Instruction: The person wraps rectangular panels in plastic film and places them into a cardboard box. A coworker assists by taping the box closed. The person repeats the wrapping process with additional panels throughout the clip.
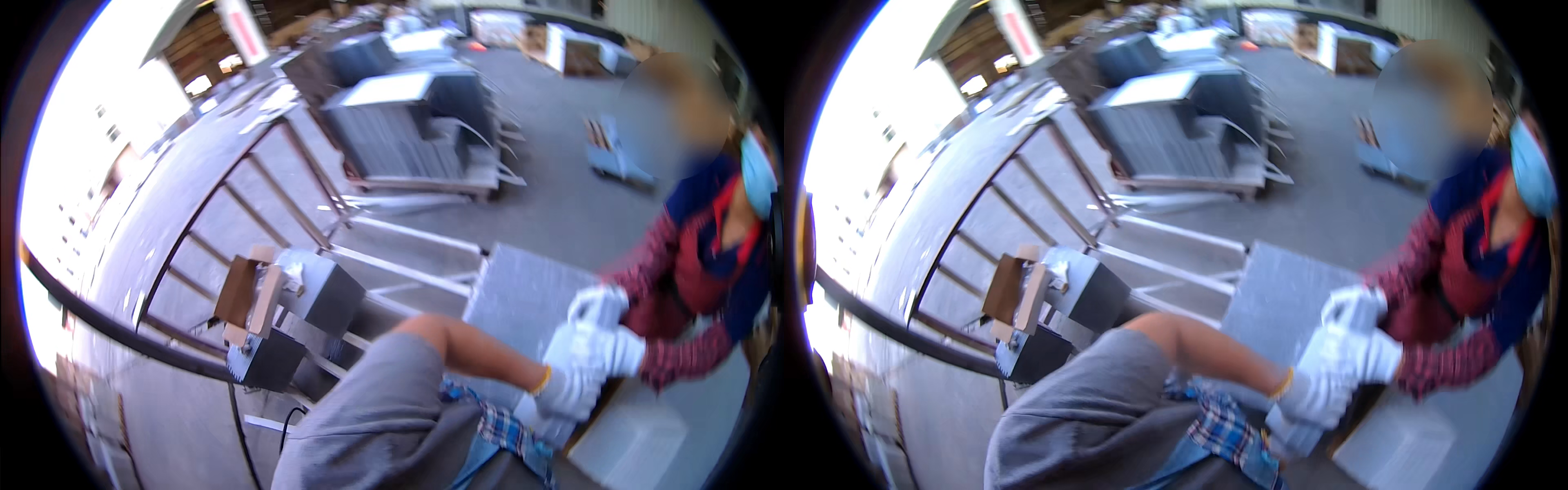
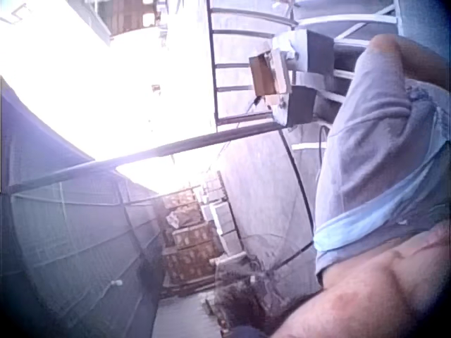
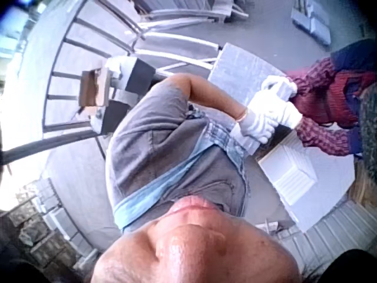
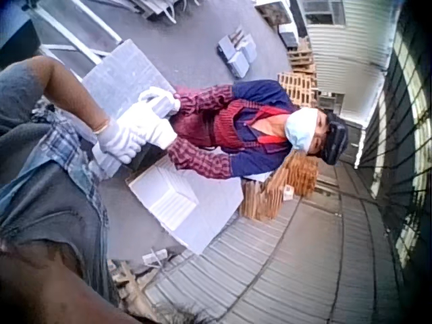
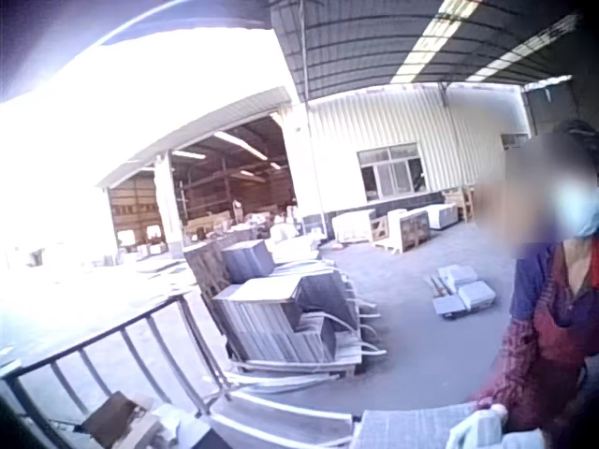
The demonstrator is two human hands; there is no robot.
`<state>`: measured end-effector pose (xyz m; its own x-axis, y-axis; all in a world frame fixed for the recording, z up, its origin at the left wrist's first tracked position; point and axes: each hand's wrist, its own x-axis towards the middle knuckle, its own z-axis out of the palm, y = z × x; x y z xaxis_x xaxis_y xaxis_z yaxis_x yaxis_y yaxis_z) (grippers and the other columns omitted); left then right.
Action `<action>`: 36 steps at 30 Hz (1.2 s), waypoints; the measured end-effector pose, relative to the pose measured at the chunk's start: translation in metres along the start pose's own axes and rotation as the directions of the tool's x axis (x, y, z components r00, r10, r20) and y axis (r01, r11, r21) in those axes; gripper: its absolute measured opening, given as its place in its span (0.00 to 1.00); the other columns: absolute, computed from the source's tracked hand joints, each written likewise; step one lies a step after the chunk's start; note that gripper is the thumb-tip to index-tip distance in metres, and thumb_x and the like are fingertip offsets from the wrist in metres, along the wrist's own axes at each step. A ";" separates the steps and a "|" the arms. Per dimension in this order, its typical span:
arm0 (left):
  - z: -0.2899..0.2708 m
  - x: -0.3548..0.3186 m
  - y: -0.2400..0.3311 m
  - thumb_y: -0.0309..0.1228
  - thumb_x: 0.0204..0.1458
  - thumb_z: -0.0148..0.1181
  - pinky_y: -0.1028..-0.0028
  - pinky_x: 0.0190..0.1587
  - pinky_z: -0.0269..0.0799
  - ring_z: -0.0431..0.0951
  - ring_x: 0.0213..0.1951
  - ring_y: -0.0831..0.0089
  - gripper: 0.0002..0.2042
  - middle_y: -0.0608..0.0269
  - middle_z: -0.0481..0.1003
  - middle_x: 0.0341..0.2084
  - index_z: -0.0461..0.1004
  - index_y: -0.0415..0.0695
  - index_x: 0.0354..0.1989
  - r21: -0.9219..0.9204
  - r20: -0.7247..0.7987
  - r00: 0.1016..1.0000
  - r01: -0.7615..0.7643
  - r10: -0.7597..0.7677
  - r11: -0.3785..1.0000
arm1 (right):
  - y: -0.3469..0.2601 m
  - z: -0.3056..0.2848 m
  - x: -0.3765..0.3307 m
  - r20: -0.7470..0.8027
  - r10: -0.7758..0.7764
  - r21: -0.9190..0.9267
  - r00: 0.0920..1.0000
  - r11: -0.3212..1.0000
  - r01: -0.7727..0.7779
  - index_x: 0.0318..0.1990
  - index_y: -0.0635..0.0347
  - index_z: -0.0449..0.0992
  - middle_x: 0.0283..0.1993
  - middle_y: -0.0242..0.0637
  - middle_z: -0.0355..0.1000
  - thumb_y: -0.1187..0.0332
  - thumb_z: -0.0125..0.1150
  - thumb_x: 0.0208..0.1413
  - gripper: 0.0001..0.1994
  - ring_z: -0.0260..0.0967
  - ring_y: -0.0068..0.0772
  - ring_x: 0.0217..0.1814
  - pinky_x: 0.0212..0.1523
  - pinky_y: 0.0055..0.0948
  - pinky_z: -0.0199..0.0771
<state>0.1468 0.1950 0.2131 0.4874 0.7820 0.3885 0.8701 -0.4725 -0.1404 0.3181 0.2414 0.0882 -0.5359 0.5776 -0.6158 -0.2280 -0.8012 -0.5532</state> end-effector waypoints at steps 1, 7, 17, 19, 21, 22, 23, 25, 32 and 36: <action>0.003 -0.002 0.000 0.41 0.32 0.63 0.50 0.45 0.75 0.79 0.35 0.55 0.13 0.55 0.77 0.26 0.77 0.46 0.24 -0.019 -0.027 1.000 0.015 -0.016 1.000 | 0.004 -0.003 -0.002 0.001 -0.001 0.022 1.000 1.000 0.001 0.63 0.56 0.69 0.58 0.36 0.72 0.46 0.53 0.66 0.27 0.69 0.38 0.60 0.58 0.41 0.70; 0.003 -0.006 -0.011 0.28 0.51 0.52 0.61 0.58 0.69 0.73 0.49 0.58 0.06 0.55 0.72 0.41 0.71 0.48 0.38 -0.278 0.042 0.995 0.102 -0.094 0.955 | 0.031 -0.020 0.016 -0.158 -0.076 0.127 0.984 0.987 0.097 0.60 0.54 0.72 0.55 0.33 0.75 0.47 0.56 0.64 0.25 0.72 0.36 0.57 0.54 0.41 0.72; -0.027 0.016 -0.004 0.40 0.35 0.73 0.51 0.63 0.62 0.71 0.57 0.54 0.27 0.58 0.73 0.46 0.73 0.51 0.47 -0.203 0.184 0.981 0.102 -0.065 0.974 | 0.007 -0.067 -0.057 0.094 0.052 -0.749 0.994 0.662 0.036 0.47 0.62 0.79 0.37 0.41 0.78 0.58 0.55 0.64 0.16 0.76 0.37 0.36 0.39 0.38 0.73; -0.027 0.020 0.001 0.38 0.35 0.73 0.51 0.63 0.62 0.70 0.57 0.53 0.27 0.57 0.73 0.46 0.73 0.50 0.47 -0.208 0.204 0.977 0.096 -0.053 0.973 | -0.017 -0.050 -0.071 0.268 -0.009 -0.901 0.963 0.351 0.254 0.45 0.62 0.79 0.38 0.47 0.79 0.55 0.55 0.64 0.18 0.76 0.45 0.38 0.42 0.42 0.73; -0.025 0.016 0.002 0.37 0.35 0.73 0.50 0.64 0.61 0.70 0.58 0.53 0.27 0.56 0.72 0.46 0.72 0.49 0.48 -0.221 0.214 0.975 0.104 -0.056 0.970 | -0.031 -0.036 -0.072 0.340 0.022 -0.934 0.940 0.119 0.335 0.43 0.61 0.80 0.38 0.51 0.78 0.52 0.54 0.63 0.20 0.76 0.52 0.40 0.44 0.46 0.73; -0.021 0.013 0.002 0.37 0.35 0.74 0.50 0.65 0.60 0.69 0.59 0.53 0.28 0.56 0.72 0.47 0.72 0.49 0.48 -0.236 0.206 0.977 0.102 -0.052 0.967 | -0.035 -0.031 -0.070 0.318 0.045 -0.947 0.947 0.067 0.315 0.41 0.60 0.81 0.38 0.52 0.78 0.50 0.53 0.63 0.21 0.75 0.54 0.42 0.45 0.48 0.73; -0.019 0.011 0.001 0.36 0.34 0.74 0.50 0.66 0.59 0.69 0.59 0.52 0.29 0.56 0.72 0.47 0.72 0.48 0.49 -0.251 0.199 0.979 0.099 -0.048 0.963 | -0.036 -0.028 -0.069 0.294 0.066 -0.956 0.953 0.015 0.294 0.40 0.60 0.81 0.38 0.53 0.78 0.49 0.52 0.63 0.22 0.75 0.57 0.43 0.46 0.50 0.72; -0.021 0.013 0.001 0.35 0.34 0.74 0.49 0.68 0.57 0.68 0.60 0.52 0.30 0.55 0.71 0.47 0.71 0.47 0.51 -0.244 0.180 0.982 0.100 -0.056 0.965 | -0.028 -0.031 -0.066 0.310 -0.017 -0.951 0.951 0.013 0.310 0.38 0.60 0.82 0.39 0.53 0.78 0.47 0.50 0.64 0.24 0.75 0.57 0.43 0.45 0.51 0.72; -0.023 0.019 0.001 0.34 0.30 0.74 0.47 0.69 0.55 0.69 0.59 0.52 0.34 0.56 0.71 0.46 0.70 0.48 0.53 -0.218 0.174 0.984 0.076 -0.038 0.973 | -0.039 -0.031 -0.051 0.429 0.014 -0.882 0.903 -0.208 0.422 0.39 0.58 0.83 0.39 0.53 0.79 0.46 0.47 0.64 0.25 0.77 0.58 0.42 0.46 0.51 0.75; -0.020 0.017 0.001 0.33 0.29 0.75 0.48 0.68 0.56 0.70 0.57 0.53 0.33 0.56 0.71 0.44 0.70 0.48 0.50 -0.253 0.170 0.984 0.089 -0.046 0.963 | -0.044 -0.034 -0.040 0.442 0.114 -0.848 0.890 -0.272 0.456 0.39 0.57 0.83 0.39 0.52 0.79 0.44 0.48 0.63 0.26 0.77 0.57 0.43 0.47 0.51 0.76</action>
<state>0.1550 0.2000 0.2379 0.4521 0.8607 0.2341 0.8628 -0.4886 0.1301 0.3771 0.2584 0.1181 -0.8619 0.3535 -0.3635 0.5070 0.6133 -0.6057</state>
